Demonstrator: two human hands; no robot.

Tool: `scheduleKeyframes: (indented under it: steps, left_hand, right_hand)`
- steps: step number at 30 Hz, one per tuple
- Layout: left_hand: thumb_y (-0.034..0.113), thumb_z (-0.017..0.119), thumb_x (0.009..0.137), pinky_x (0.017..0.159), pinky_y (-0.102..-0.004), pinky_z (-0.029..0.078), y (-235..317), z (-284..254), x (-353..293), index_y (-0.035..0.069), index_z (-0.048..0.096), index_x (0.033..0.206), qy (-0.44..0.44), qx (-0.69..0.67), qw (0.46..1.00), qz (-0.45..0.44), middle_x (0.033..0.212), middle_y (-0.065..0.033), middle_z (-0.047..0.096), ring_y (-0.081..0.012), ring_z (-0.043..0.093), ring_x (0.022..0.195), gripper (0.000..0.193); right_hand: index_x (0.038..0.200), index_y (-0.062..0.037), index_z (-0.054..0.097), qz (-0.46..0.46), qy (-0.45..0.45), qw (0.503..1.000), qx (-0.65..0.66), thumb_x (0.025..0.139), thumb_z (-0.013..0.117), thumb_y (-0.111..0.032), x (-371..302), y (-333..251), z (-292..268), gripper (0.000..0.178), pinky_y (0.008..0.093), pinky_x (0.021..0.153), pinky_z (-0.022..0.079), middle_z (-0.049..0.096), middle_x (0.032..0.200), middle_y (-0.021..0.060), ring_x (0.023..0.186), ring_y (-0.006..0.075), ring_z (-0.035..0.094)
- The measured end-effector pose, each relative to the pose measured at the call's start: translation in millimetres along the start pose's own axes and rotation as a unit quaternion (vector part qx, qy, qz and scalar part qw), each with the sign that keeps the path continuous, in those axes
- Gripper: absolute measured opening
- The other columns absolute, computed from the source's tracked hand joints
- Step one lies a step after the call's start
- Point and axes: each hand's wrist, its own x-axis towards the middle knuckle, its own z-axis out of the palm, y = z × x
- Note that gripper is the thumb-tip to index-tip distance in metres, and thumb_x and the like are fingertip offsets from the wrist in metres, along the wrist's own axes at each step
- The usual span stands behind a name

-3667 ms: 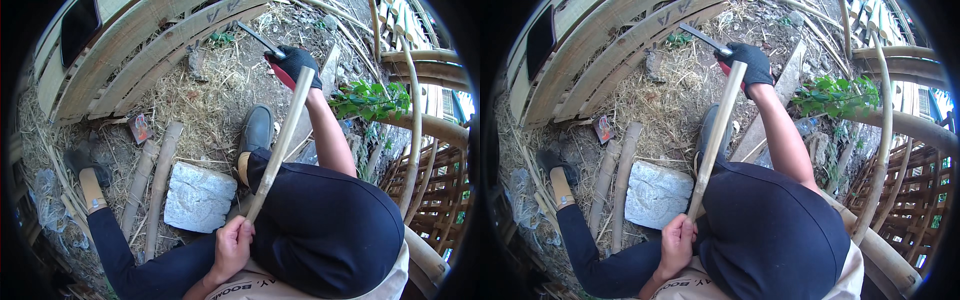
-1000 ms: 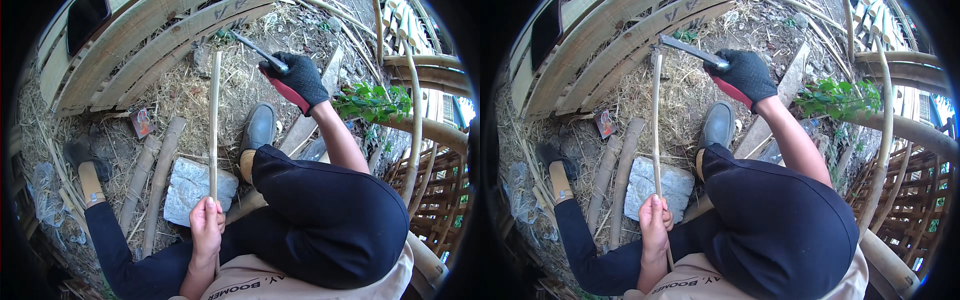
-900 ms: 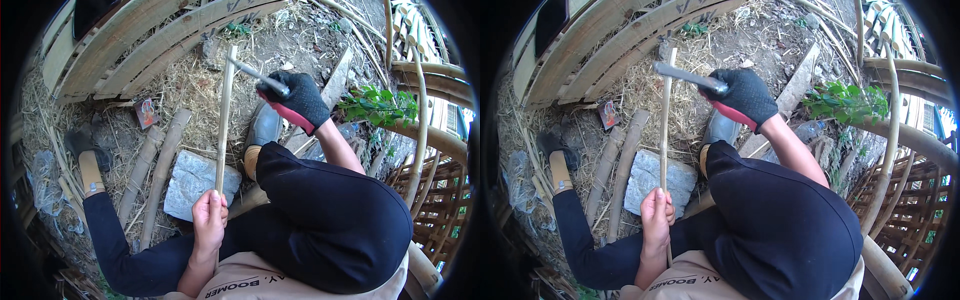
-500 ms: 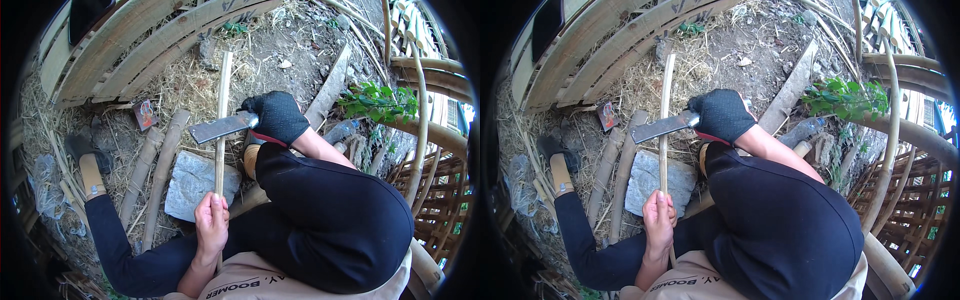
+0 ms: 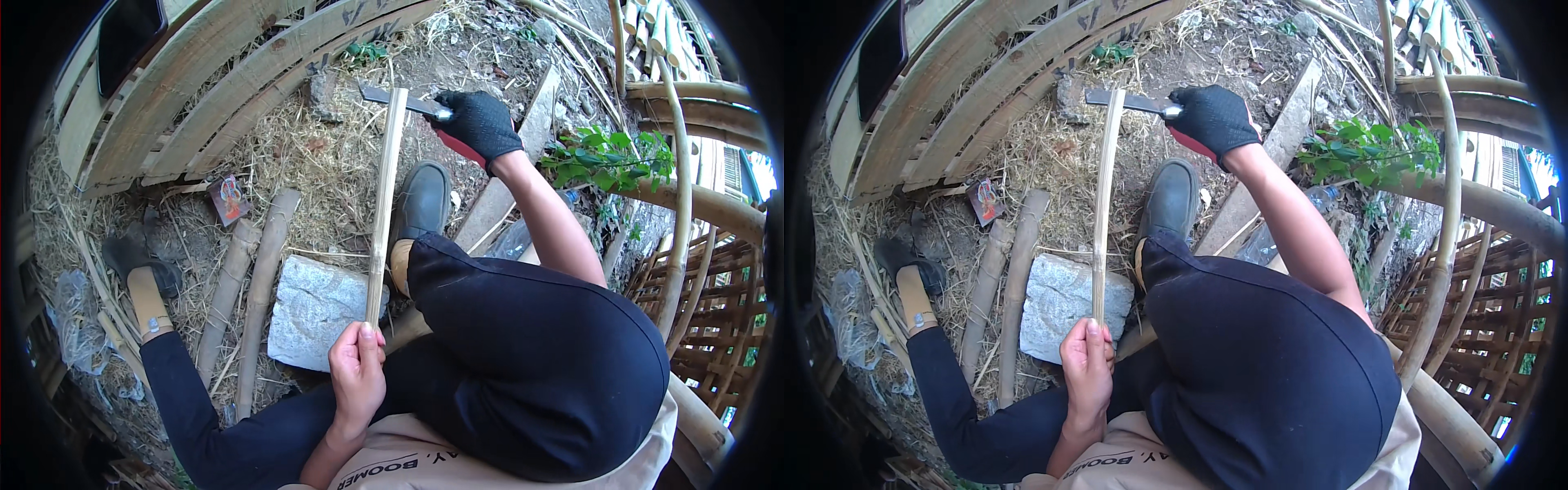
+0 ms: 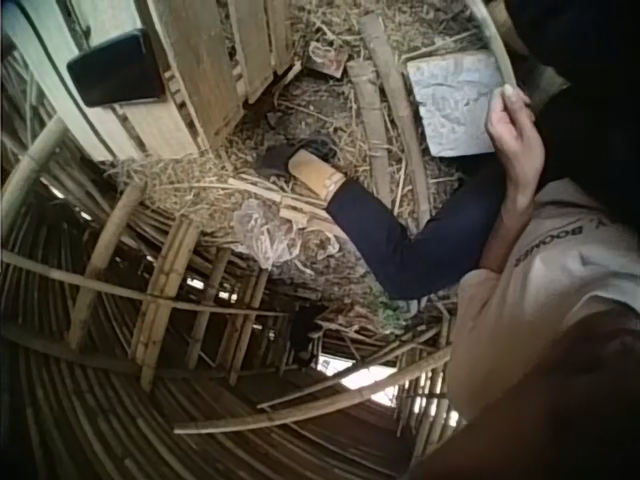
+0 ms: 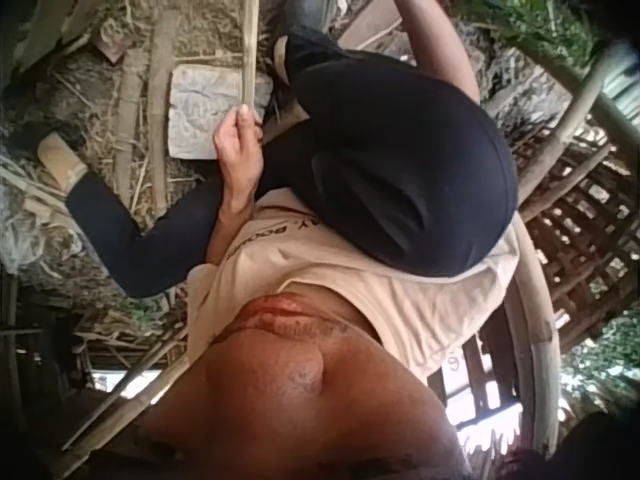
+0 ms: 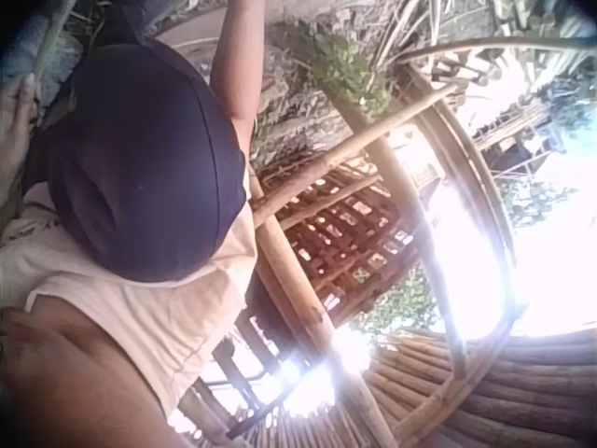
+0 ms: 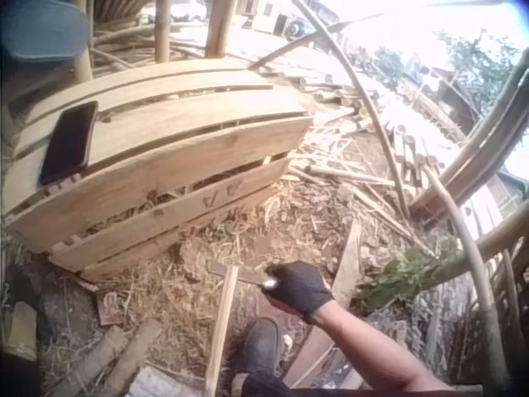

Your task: The person shaves a thin bamboo stick using a metal blade while sitting in an outdoor area.

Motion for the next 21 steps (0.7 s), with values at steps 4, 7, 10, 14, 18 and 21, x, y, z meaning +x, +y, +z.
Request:
scheduleKeyframes:
  steps: [4, 7, 10, 14, 18, 21]
  left_hand:
    - [0.027, 0.043, 0.110, 0.041, -0.0201, 0.016, 10.9, -4.2, 2.8, 0.009, 0.048, 0.086, -0.008, -0.063, 0.997, -0.037, 0.057, 0.0109, 0.031, 0.0018, 0.023, 0.045, 0.031]
    - [0.028, 0.043, 0.110, 0.041, -0.0202, 0.015, 18.7, -7.3, 1.8, 0.009, 0.048, 0.086, -0.007, -0.104, 0.993, -0.059, 0.057, 0.0106, 0.030, 0.0014, 0.022, 0.045, 0.031]
    - [0.032, 0.040, 0.110, 0.041, -0.0206, 0.014, 17.6, -12.8, 5.3, 0.009, 0.048, 0.086, 0.000, -0.130, 0.989, -0.077, 0.057, 0.0101, 0.029, 0.0005, 0.022, 0.044, 0.035]
    - [0.036, 0.038, 0.111, 0.040, -0.0207, 0.015, 19.2, -10.0, 8.6, 0.009, 0.047, 0.085, -0.013, -0.130, 0.987, -0.091, 0.056, 0.0097, 0.028, 0.0001, 0.022, 0.044, 0.038]
    - [0.037, 0.036, 0.111, 0.039, -0.0210, 0.015, 14.8, -5.6, 1.8, 0.010, 0.044, 0.083, -0.047, -0.122, 0.989, -0.063, 0.056, 0.0081, 0.029, -0.0004, 0.021, 0.043, 0.039]
    - [0.036, 0.036, 0.111, 0.039, -0.0211, 0.015, 13.9, -2.9, -1.5, 0.010, 0.043, 0.083, -0.049, -0.123, 0.990, -0.047, 0.056, 0.0075, 0.029, -0.0006, 0.021, 0.042, 0.039]
  right_hand:
    - [0.101, -0.0179, 0.075, 0.048, 0.036, 0.998, 0.027, 0.086, 0.066, -0.042, -19.9, 0.0, 10.8, 0.030, 0.0463, 0.077, 0.055, 0.073, 0.089, 0.0167, 0.085, 0.0373, 0.070]
    - [0.101, -0.0182, 0.075, 0.102, 0.015, 0.989, 0.106, 0.087, 0.066, -0.045, -27.3, -5.4, 18.8, 0.031, 0.0470, 0.075, 0.055, 0.072, 0.088, 0.0168, 0.083, 0.0382, 0.070]
    - [0.098, -0.0171, 0.074, 0.044, 0.006, 0.981, 0.187, 0.086, 0.070, -0.043, -40.3, -8.6, 29.9, 0.029, 0.0442, 0.072, 0.055, 0.072, 0.084, 0.0151, 0.080, 0.0383, 0.070]
    - [0.097, -0.0130, 0.074, -0.095, -0.021, 0.975, 0.201, 0.081, 0.077, -0.032, -68.8, -27.6, 27.5, 0.024, 0.0397, 0.068, 0.054, 0.070, 0.080, 0.0161, 0.075, 0.0361, 0.070]
    - [0.098, -0.0169, 0.074, -0.149, -0.020, 0.974, 0.169, 0.074, 0.077, -0.028, -66.9, -31.5, 29.3, 0.027, 0.0416, 0.069, 0.055, 0.070, 0.080, 0.0146, 0.077, 0.0379, 0.068]
    - [0.095, -0.0179, 0.075, -0.155, -0.009, 0.976, 0.150, 0.074, 0.075, -0.025, -60.8, -34.8, 22.3, 0.023, 0.0403, 0.068, 0.055, 0.070, 0.081, 0.0128, 0.076, 0.0361, 0.069]
